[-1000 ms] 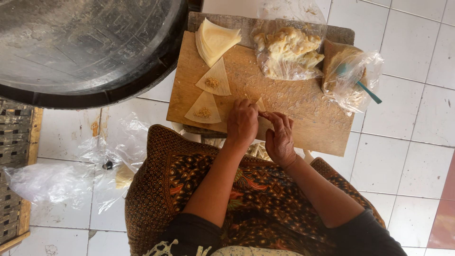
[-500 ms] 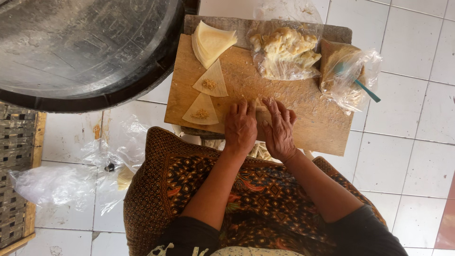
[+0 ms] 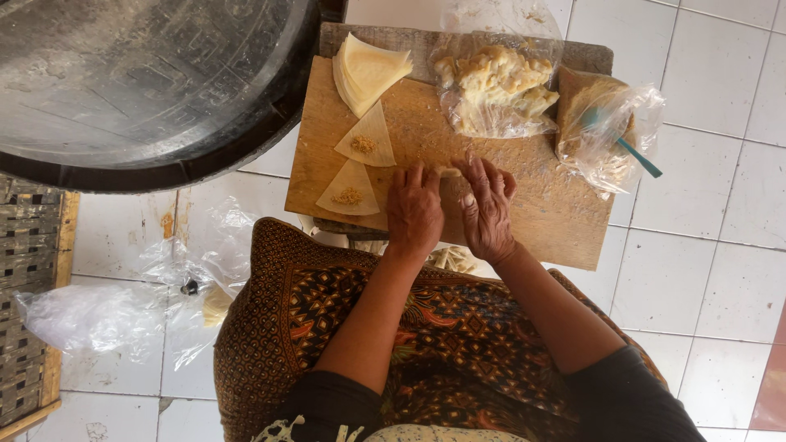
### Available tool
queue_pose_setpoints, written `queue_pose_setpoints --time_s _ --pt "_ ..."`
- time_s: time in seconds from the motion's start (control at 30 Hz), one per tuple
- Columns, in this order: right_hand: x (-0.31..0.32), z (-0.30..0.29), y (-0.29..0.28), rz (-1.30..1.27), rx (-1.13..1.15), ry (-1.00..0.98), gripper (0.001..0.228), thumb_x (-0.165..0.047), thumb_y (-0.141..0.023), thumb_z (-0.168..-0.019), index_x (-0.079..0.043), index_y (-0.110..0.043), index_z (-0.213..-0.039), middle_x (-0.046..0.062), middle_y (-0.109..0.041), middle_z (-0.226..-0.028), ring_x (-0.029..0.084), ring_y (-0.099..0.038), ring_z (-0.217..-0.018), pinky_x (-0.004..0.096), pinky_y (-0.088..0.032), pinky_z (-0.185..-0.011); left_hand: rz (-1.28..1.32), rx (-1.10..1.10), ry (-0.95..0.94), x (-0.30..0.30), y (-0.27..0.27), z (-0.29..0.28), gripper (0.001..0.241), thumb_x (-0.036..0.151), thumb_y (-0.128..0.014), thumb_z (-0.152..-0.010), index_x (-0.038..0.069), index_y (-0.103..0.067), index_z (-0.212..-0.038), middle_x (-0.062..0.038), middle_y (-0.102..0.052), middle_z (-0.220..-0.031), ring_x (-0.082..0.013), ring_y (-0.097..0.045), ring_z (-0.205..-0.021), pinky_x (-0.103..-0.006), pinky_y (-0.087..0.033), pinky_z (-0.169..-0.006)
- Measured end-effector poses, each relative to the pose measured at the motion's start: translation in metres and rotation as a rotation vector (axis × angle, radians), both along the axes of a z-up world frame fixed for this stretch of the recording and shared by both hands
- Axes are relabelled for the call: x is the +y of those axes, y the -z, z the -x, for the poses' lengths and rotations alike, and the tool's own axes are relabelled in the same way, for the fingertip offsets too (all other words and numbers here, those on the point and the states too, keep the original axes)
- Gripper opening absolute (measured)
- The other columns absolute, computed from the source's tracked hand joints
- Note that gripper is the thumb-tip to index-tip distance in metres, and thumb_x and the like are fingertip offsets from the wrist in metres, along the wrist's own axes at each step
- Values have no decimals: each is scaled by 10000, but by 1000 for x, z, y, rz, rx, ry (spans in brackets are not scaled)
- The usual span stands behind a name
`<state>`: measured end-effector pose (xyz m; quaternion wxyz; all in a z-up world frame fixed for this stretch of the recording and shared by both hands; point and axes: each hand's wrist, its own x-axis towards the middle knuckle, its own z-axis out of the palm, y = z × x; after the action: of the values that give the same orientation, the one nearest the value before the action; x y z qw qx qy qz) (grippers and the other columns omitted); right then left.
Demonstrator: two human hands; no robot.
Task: The person folds triangular pastry skins over filling on a wooden board by hand and adds filling using a spoon.
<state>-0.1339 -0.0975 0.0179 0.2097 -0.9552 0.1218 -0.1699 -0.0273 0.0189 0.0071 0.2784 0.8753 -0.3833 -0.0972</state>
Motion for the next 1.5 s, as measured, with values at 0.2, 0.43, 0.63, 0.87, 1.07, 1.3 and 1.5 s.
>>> queue_pose_setpoints --time_s 0.2,0.43,0.63,0.87,1.07,1.3,1.5 --pt "-2 -13 21 190 -73 20 573 -166 -605 -1083 -15 -360 -1578 85 -720 -1321 252 -553 -1348 470 -307 -1117 81 66 -170 -7 12 -15 299 106 -636 -945 107 -702 -1237 -145 -608 -1211 -304 -574 -1122 -430 -499 -1001" --pt "-9 -20 28 73 -69 100 468 -210 -817 -980 -44 -606 -1364 46 -756 -1045 232 -649 -977 404 -404 -959 253 287 -466 26 -10 -46 143 110 -596 -1012 66 -699 -1101 -171 -547 -1197 -288 -572 -1121 -345 -571 -870" --pt "13 41 -40 25 265 -154 408 -265 -762 -889 -27 -703 -1216 45 -791 -886 172 -711 -805 450 -438 -897 46 110 -559 92 -34 -76 196 146 -675 -932 50 -697 -1101 -178 -548 -1174 -360 -564 -1114 -491 -525 -920" --pt "88 -34 4 53 -23 31 155 -185 -761 -977 -105 -698 -1094 65 -781 -1085 220 -689 -940 386 -463 -906 -236 123 -535 114 -25 -76 290 159 -668 -922 -29 -661 -1143 -207 -540 -1262 -388 -543 -1181 -496 -526 -932" --pt "131 -79 23 4 69 287 311 -67 -752 -830 -74 -661 -1127 69 -748 -888 286 -659 -917 454 -435 -882 -205 165 -530 112 -13 -76 271 134 -660 -916 -58 -655 -1108 -204 -535 -1274 -394 -514 -1260 -468 -511 -969" --pt "127 -79 25 45 34 253 234 -62 -734 -861 -91 -644 -1076 79 -749 -956 288 -655 -929 460 -446 -909 -164 253 -464 105 -17 -72 340 110 -625 -937 -138 -581 -1164 -258 -526 -1279 -390 -549 -1182 -462 -485 -1017" --pt "129 -77 32 113 18 227 277 -55 -720 -864 -54 -612 -1119 101 -731 -931 289 -634 -884 464 -435 -828 -182 376 -489 100 -21 -71 241 109 -559 -997 -38 -573 -1188 -219 -618 -1183 -373 -644 -1094 -457 -547 -918"
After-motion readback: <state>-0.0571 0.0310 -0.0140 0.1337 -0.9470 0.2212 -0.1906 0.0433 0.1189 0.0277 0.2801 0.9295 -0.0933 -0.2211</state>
